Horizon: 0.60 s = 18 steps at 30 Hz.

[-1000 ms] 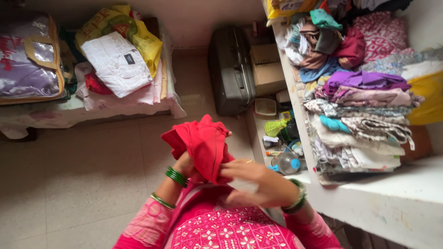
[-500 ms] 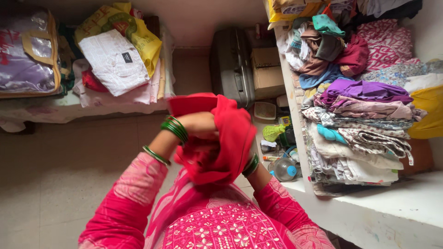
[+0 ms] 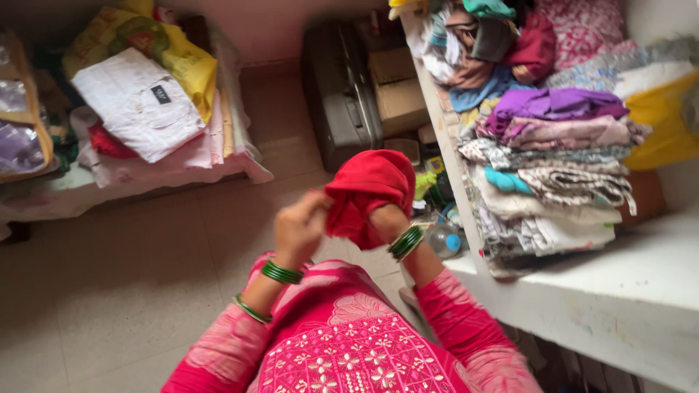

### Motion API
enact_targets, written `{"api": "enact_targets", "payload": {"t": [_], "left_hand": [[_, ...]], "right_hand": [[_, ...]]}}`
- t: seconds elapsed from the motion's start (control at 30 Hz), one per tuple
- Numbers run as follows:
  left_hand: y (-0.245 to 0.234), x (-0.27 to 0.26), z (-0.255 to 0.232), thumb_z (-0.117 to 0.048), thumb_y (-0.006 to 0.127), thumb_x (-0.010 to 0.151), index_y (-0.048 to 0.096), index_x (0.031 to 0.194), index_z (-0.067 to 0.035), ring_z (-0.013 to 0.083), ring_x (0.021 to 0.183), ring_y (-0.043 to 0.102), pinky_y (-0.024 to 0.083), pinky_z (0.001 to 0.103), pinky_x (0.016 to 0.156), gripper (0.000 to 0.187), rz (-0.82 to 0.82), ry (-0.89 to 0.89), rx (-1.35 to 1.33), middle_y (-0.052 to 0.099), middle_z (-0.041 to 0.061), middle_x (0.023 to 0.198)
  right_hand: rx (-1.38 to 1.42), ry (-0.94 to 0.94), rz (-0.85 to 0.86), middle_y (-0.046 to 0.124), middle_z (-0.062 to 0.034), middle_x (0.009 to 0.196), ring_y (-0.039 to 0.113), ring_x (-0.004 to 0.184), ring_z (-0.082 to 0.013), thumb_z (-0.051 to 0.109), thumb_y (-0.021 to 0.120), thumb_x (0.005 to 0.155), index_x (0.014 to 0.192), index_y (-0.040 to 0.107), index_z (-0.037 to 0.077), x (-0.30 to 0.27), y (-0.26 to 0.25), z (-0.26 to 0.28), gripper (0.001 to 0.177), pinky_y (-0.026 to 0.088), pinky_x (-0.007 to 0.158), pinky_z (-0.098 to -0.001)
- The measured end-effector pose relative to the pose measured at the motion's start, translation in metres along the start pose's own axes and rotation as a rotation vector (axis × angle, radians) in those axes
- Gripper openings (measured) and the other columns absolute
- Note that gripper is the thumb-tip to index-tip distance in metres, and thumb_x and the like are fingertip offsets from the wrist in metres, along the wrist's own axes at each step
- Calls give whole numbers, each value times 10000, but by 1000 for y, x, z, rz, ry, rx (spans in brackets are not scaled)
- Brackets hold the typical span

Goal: The person picks up a light-colored cloth from the floor, folds it neatly on a stack, and places the folded item into a clear plastic storage bag with a zipper. They then pick up a red garment and fold it by hand.

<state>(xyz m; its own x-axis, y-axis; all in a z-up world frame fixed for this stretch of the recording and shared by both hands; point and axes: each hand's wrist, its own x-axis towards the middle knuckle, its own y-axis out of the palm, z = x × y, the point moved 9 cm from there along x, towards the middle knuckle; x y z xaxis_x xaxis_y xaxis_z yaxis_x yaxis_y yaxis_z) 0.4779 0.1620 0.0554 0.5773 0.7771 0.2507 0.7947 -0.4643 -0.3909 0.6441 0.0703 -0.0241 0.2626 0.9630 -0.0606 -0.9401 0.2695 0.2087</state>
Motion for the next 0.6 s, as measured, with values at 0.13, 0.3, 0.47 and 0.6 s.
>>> {"api": "enact_targets", "payload": {"t": [0.13,0.3,0.47,0.6], "left_hand": [[-39,36,105,-157,571,1065,666,1011,-17,232,725,598,507,392,690,178,-107,-135,-122,643,170,830],[-146,103,288,-70,520,1084,675,1097,76,278,998,664,531,452,895,213,-418,27,33,720,197,1094],[-272,89,428,-148,619,1050,685,925,47,175,765,568,473,389,693,241,-711,-386,50,693,108,867],[-299,89,417,-171,647,1010,734,1025,-11,208,850,592,514,377,750,182,-784,-392,-133,694,89,972]], "right_hand": [[-327,141,30,619,-45,1358,557,1265,-184,205,642,984,1383,568,1,-15,-32,-22,453,429,1082,-332],[-953,155,-235,716,-100,1033,632,991,-189,39,585,952,1225,761,34,-49,-101,28,325,537,920,-325],[-727,28,-770,737,-41,1025,639,937,-94,141,630,1036,1150,710,-6,-81,-145,96,203,531,826,-252],[-256,-188,-773,720,-32,1029,621,921,-86,140,614,1076,1136,716,3,-68,-129,110,181,517,850,-244]]}}
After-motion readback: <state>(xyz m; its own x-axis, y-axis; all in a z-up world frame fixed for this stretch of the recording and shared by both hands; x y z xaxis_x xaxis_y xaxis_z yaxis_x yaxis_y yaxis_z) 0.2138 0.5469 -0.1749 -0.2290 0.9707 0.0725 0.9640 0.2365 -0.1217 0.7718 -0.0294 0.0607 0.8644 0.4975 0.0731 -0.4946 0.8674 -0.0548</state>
